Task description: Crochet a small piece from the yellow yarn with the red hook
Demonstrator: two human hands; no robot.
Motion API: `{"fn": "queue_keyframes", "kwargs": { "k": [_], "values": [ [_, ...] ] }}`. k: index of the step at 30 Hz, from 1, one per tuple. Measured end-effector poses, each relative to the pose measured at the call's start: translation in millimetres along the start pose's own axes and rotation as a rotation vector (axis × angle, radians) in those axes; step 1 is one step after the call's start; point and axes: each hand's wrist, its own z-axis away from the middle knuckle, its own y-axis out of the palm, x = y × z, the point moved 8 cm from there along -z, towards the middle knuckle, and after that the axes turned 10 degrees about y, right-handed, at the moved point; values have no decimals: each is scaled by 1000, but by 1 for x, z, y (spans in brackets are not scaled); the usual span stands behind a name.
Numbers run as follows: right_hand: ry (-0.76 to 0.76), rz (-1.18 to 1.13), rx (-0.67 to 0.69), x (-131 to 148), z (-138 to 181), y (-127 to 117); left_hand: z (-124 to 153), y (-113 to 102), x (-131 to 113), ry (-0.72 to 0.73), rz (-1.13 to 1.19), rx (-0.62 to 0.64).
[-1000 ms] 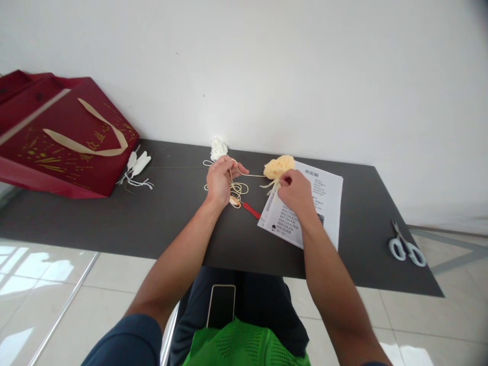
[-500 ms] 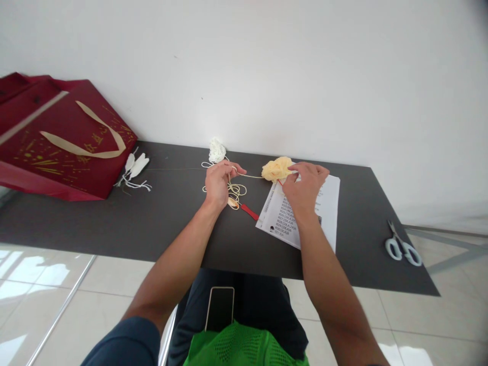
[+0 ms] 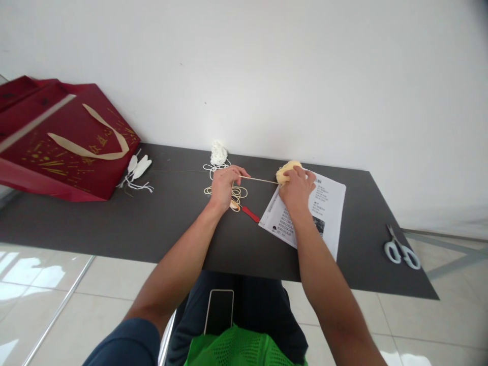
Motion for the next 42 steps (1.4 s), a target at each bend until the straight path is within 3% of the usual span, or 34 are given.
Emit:
{"fn": "queue_keyframes", "kwargs": {
  "k": [4,6,8,10,14,17,20,21,23,25,28,36,42],
  "values": [
    [-20,-5,33,9,6,-6,1,12,15,-77,-248,201],
    [-130,-102,47,27,16,-10,2,23,19,-30,-365,354],
    [-338,-245,176,53,32,-7,4,34,18,78,-402,467],
    [-441,-360,335,70,45,1,4,37,17,140,-426,508],
    [-320,-322,363,63,39,12,6,39,16,138,-407,622],
    [-142,-177,244,42,26,7,-3,22,16,74,-414,487],
    [-152,-141,118,43,30,-7,-10,-4,25,-55,-453,283],
    [-222,-159,152,51,37,-7,-12,-13,28,-96,-450,211],
    [-441,-162,376,75,60,6,-13,-25,34,-155,-430,117],
    [-588,-119,539,89,83,18,-13,-30,38,-195,-436,92],
    [-629,-3,622,93,98,30,-12,-29,39,-226,-495,126],
    [-598,102,529,92,94,31,-11,-27,30,-199,-488,92],
    [-459,-222,499,87,78,15,-14,-35,24,-174,-350,-55]
  ]
}}
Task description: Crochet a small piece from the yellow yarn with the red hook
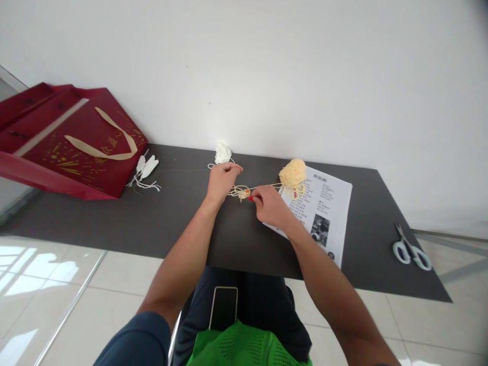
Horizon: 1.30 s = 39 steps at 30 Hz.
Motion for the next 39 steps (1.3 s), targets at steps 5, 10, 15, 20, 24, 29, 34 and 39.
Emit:
{"fn": "queue_keyframes", "kwargs": {
  "k": [5,10,15,20,24,29,34,39],
  "values": [
    [110,-295,-50,-13,0,-29,4,12,-21,100,290,121],
    [195,-696,74,-20,0,-32,26,46,-25,-45,514,519],
    [214,-710,18,-25,-1,-39,32,49,-27,-4,322,601],
    [206,-828,-15,-30,-1,-46,30,44,-29,12,307,576],
    [206,-911,-30,-34,-1,-49,33,50,-28,-14,301,642],
    [298,-985,50,-40,-1,-45,28,44,-27,15,226,561],
    [338,-933,122,-41,1,-42,23,36,-28,30,262,464],
    [366,-861,205,-41,3,-36,12,21,-16,-54,457,216]
  ]
}}
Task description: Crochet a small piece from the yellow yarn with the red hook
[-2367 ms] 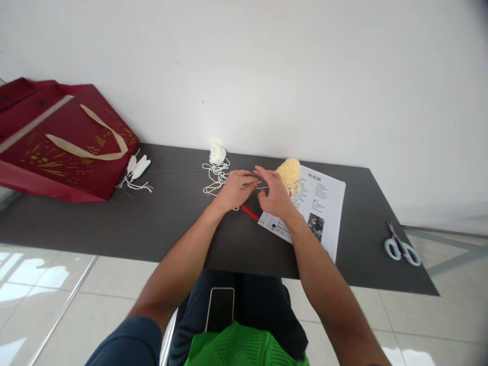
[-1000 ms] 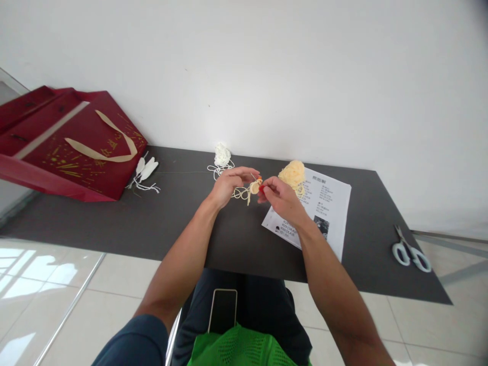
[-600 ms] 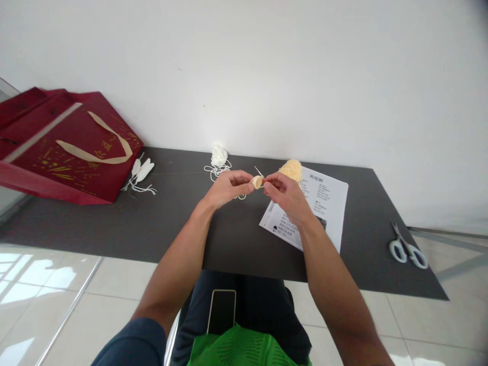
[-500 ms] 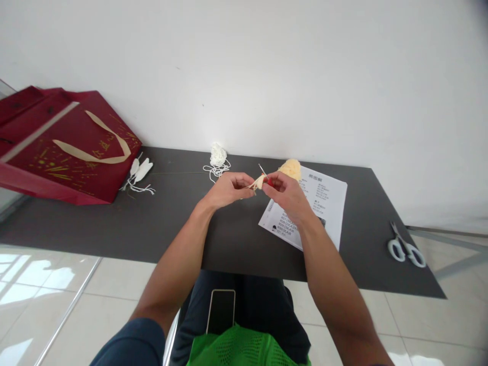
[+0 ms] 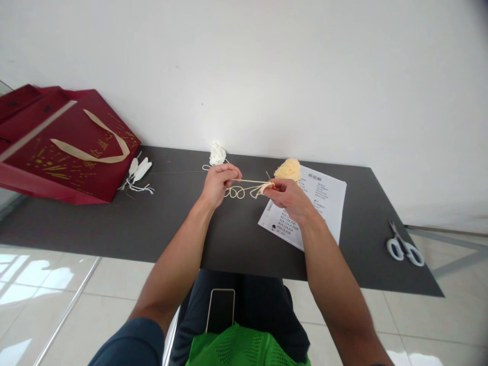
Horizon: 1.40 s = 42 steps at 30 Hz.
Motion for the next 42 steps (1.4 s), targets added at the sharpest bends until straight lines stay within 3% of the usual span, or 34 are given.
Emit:
{"fn": "queue_keyframes", "kwargs": {
  "k": [3,8,10,12,15,18,20,31,35,38,42],
  "values": [
    [21,57,28,0,1,2,-2,-4,-3,37,-9,-27],
    [42,231,126,0,5,11,6,21,-10,87,-480,316],
    [60,315,165,-3,5,15,11,30,-5,31,-462,428],
    [82,389,185,-7,5,17,13,34,-4,18,-399,448],
    [95,430,202,-10,5,20,13,38,-13,144,-397,465],
    [102,399,237,-10,7,24,19,50,-20,280,-459,620],
    [110,395,247,-10,7,24,22,55,-19,288,-487,684],
    [117,513,223,-13,7,22,25,56,-8,212,-456,671],
    [75,627,228,-10,9,25,21,58,-9,277,-514,543],
    [69,581,242,-9,9,25,16,56,-9,387,-678,449],
    [46,429,178,-6,5,18,5,32,-4,302,-835,256]
  ]
}}
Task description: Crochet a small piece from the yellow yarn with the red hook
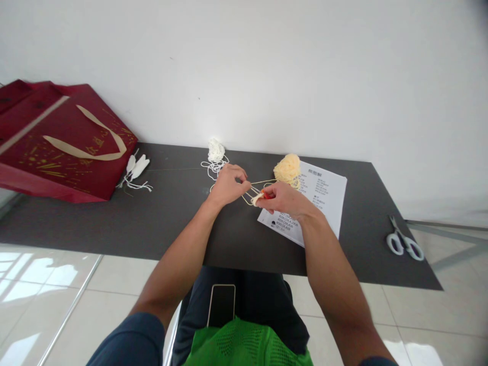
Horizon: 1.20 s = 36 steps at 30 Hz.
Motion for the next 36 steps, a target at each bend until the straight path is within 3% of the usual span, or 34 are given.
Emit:
{"fn": "queue_keyframes", "kwargs": {
  "k": [3,5,8,12,18,21,27,31,36],
  "values": [
    [-23,-158,-80,-2,-4,-7,1,-9,2,5,2,-14],
    [-16,-234,-127,-5,-6,-10,2,-8,-10,108,174,7],
    [24,-300,-170,-10,-9,-11,6,4,-31,209,472,140],
    [35,-368,-222,-12,-9,-13,6,11,-22,5,364,84],
    [-74,-551,-143,5,0,-12,5,15,0,-198,556,-42],
    [-148,-660,-71,14,6,-12,5,13,4,-242,632,-88],
    [-159,-729,-51,13,5,-14,9,12,3,-340,828,-118],
    [-138,-737,-34,14,3,-11,12,14,5,-408,933,-110],
    [-47,-781,-59,8,0,-10,12,14,8,-402,906,-102]
  ]
}}
